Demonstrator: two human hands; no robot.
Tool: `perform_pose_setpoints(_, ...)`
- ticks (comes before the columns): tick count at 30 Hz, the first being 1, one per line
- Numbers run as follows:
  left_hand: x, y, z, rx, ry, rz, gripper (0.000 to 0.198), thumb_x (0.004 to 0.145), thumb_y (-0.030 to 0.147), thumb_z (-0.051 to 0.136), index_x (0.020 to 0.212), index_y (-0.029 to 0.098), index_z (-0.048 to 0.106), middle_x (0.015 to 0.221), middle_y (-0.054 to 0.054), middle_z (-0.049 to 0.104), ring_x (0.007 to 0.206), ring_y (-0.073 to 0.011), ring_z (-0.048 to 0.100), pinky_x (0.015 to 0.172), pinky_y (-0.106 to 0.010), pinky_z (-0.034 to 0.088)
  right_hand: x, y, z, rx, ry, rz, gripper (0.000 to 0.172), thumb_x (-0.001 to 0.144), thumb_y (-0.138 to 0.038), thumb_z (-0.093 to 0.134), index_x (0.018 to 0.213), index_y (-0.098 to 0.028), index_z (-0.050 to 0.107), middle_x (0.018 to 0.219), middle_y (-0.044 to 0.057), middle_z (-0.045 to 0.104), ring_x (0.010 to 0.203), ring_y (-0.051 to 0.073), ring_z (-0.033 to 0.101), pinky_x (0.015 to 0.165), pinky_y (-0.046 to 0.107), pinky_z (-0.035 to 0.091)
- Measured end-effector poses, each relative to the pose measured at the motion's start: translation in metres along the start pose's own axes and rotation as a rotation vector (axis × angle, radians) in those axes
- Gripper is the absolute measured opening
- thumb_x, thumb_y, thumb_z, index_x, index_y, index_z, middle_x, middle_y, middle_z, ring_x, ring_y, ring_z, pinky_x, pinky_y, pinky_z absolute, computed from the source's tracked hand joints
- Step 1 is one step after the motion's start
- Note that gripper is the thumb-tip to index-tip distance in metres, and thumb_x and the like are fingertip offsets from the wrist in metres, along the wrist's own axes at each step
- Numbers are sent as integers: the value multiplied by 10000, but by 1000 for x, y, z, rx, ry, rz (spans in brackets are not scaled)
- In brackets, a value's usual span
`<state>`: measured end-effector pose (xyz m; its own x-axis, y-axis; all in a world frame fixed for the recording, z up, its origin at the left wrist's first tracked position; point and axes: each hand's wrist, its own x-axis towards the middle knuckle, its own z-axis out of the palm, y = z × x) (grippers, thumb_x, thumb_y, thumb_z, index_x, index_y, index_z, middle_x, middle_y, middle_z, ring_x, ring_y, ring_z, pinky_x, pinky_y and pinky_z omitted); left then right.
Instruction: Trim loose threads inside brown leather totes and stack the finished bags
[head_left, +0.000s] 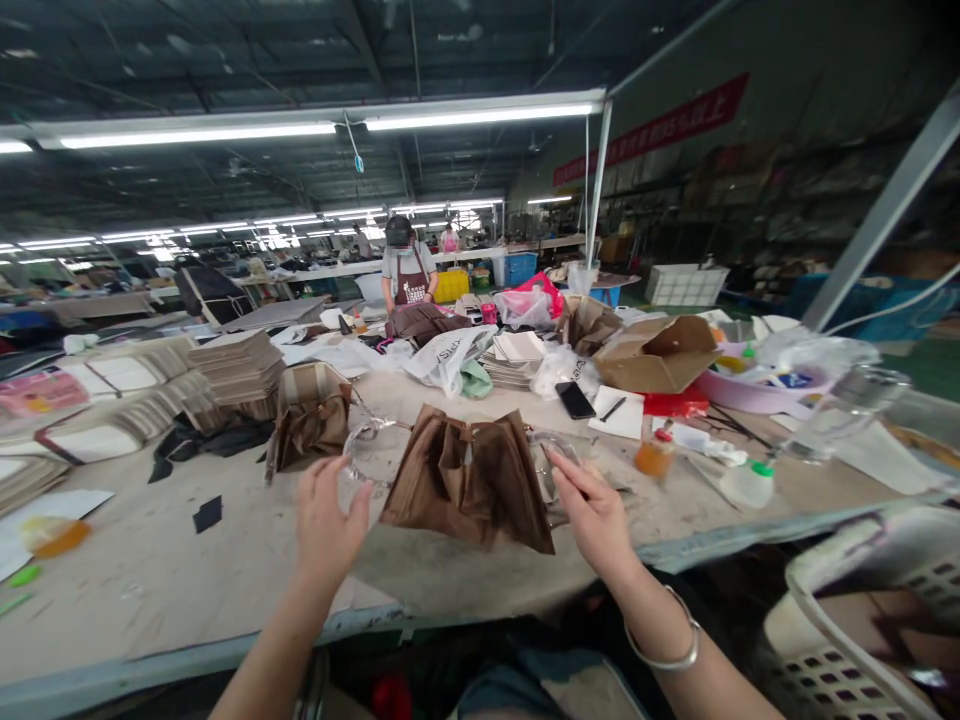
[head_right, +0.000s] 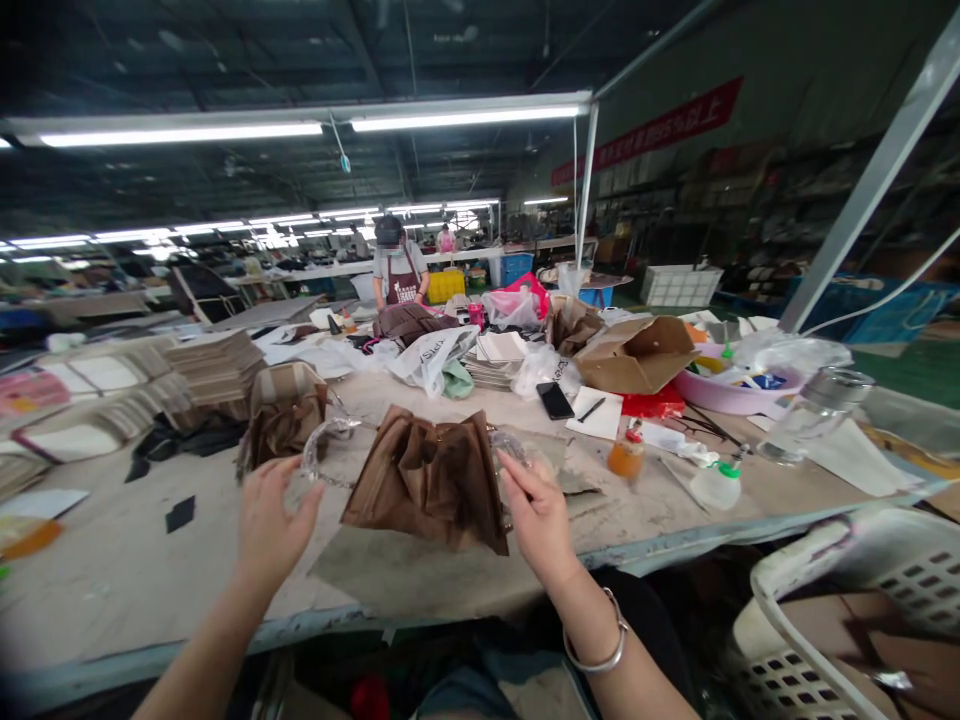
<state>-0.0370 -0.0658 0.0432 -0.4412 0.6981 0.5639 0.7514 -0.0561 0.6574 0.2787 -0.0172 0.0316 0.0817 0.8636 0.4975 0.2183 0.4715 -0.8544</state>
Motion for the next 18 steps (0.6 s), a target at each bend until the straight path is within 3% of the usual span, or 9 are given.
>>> perform_pose_setpoints(3,-47,-6,35,-83,-409,-22,297,787,359,511,1006,174,589,1005,-96,619,858,-212,606,755,-363,525,-2,12,2,5,-5,3,319,866,-376,532,1128,-239,652,1053,71,653,1027,243,563,950,449,416)
perform_pose_setpoints(5,-65,-8,60,-142,-508,-104,293,793,331,486,1015,169,589,1029,-99,628,876,-201,614,781,-355,520,0,13,1,-8,-64,-17,303,873,-351,532,1134,-249,648,1068,66,651,1051,238,556,943,433,428)
perform_pose_setpoints(8,-63,-7,97,-196,-554,-218,299,783,268,479,1029,147,598,1084,-112,631,979,-207,600,903,-373,466,-3,5,0,-22,-170,-112,283,880,-284,530,1137,-264,646,1091,65,637,1051,224,557,895,377,463)
perform_pose_setpoints(10,-52,-5,122,-224,-603,-237,281,760,216,491,996,140,624,1037,-102,659,960,-207,612,901,-367,465,-10,-5,0,-9,-244,-193,301,883,-223,516,1156,-275,633,1039,59,645,993,204,577,849,340,479)
perform_pose_setpoints(14,-29,9,167,-280,-676,-208,270,716,165,536,959,119,644,920,-86,694,903,-221,634,846,-358,491,-29,-23,4,28,-418,-324,397,872,-138,485,1235,-275,567,848,40,601,770,155,577,709,284,487)
perform_pose_setpoints(18,-9,33,193,-338,-681,-138,304,740,201,553,1027,136,628,1064,-105,661,1040,-254,584,908,-378,459,-48,-26,11,24,-615,-389,411,871,-179,487,1269,-269,529,814,37,519,633,115,518,570,225,459)
